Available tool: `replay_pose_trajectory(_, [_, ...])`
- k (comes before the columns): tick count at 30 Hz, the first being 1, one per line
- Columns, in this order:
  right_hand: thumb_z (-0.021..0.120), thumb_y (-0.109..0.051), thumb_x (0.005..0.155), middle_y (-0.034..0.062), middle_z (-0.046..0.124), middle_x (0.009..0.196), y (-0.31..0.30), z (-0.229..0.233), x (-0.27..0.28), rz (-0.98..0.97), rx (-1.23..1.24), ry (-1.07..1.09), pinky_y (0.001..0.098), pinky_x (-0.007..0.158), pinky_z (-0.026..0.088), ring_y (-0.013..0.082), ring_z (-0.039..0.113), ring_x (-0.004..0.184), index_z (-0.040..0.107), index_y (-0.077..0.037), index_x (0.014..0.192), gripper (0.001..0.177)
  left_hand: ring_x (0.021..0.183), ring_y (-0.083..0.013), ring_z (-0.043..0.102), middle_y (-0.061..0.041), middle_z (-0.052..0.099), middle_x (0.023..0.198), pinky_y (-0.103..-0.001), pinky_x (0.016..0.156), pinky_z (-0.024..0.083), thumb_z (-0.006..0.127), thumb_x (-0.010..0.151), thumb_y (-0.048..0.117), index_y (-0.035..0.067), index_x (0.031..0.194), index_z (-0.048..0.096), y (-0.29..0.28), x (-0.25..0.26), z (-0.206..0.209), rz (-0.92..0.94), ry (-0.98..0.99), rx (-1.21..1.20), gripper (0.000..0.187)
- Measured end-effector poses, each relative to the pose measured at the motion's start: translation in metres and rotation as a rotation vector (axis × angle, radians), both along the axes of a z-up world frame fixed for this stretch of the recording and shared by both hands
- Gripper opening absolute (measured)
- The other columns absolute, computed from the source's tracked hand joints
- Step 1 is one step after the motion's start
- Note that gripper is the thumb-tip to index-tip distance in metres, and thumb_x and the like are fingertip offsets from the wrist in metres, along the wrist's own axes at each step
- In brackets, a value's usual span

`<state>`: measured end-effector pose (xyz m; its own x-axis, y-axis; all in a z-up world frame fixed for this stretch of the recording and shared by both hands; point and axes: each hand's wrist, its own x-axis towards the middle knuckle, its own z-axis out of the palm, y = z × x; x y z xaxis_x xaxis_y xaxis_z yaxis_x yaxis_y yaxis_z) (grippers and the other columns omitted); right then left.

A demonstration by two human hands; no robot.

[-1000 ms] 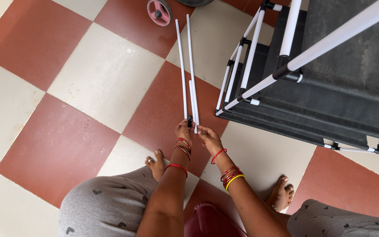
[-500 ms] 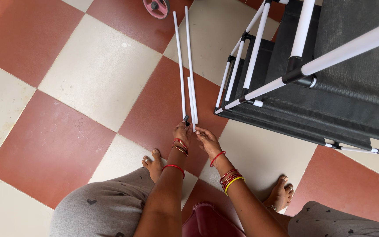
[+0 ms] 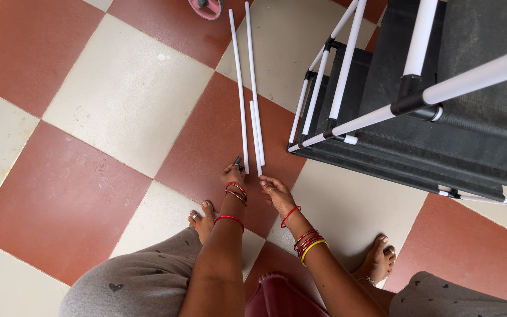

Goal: The person assembles a tiered storage rack by inserting white plastic tubes into black joint connectors and attaching fabric shelf panels.

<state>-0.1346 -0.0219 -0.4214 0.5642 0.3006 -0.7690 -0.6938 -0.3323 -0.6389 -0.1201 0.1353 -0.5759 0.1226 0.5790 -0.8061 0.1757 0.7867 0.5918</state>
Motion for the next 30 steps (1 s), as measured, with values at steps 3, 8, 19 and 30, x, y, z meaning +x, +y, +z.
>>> replay_pose_trajectory(3, [0.056, -0.039, 0.1, -0.0028, 0.064, 0.138, 0.0, -0.004, -0.003, -0.002, 0.011, 0.006, 0.04, 0.106, 0.046, 0.0171, 0.058, 0.131, 0.06, -0.024, 0.139, 0.042, 0.085, -0.0183, 0.07, -0.011, 0.067, 0.103, -0.028, 0.07, 0.063, 0.067, 0.094, 0.003, 0.0, 0.109, 0.059, -0.003, 0.003, -0.008, -0.013, -0.019, 0.05, 0.018])
replay_pose_trajectory(8, [0.056, -0.039, 0.099, -0.0004, 0.063, 0.138, 0.0, -0.009, -0.005, -0.004, 0.005, 0.028, 0.0399, 0.106, 0.046, 0.0167, 0.059, 0.13, 0.06, -0.023, 0.139, 0.043, 0.081, -0.0197, 0.069, -0.012, 0.069, 0.098, -0.028, 0.068, 0.059, 0.067, 0.095, 0.005, 0.0, 0.107, 0.065, -0.01, 0.015, -0.015, -0.184, -0.061, -0.047, 0.013])
replay_pose_trajectory(19, [0.056, -0.037, 0.1, 0.0026, 0.067, 0.134, 0.014, -0.019, 0.008, -0.001, 0.001, 0.034, 0.0412, 0.107, 0.046, 0.0172, 0.06, 0.128, 0.062, -0.019, 0.138, 0.042, 0.09, -0.0137, 0.07, -0.008, 0.07, 0.106, -0.023, 0.08, 0.062, 0.06, 0.101, 0.011, 0.001, 0.121, 0.066, -0.019, 0.021, 0.001, -0.184, -0.095, -0.026, 0.024])
replay_pose_trajectory(30, [0.057, -0.034, 0.1, 0.0016, 0.066, 0.136, 0.009, -0.009, 0.003, -0.013, 0.022, -0.016, 0.0387, 0.105, 0.048, 0.0191, 0.06, 0.128, 0.06, -0.019, 0.14, 0.042, 0.089, -0.0133, 0.066, -0.006, 0.068, 0.111, -0.031, 0.076, 0.053, 0.043, 0.098, 0.001, 0.003, 0.138, 0.058, -0.016, 0.005, 0.0, -0.231, -0.148, -0.112, 0.043])
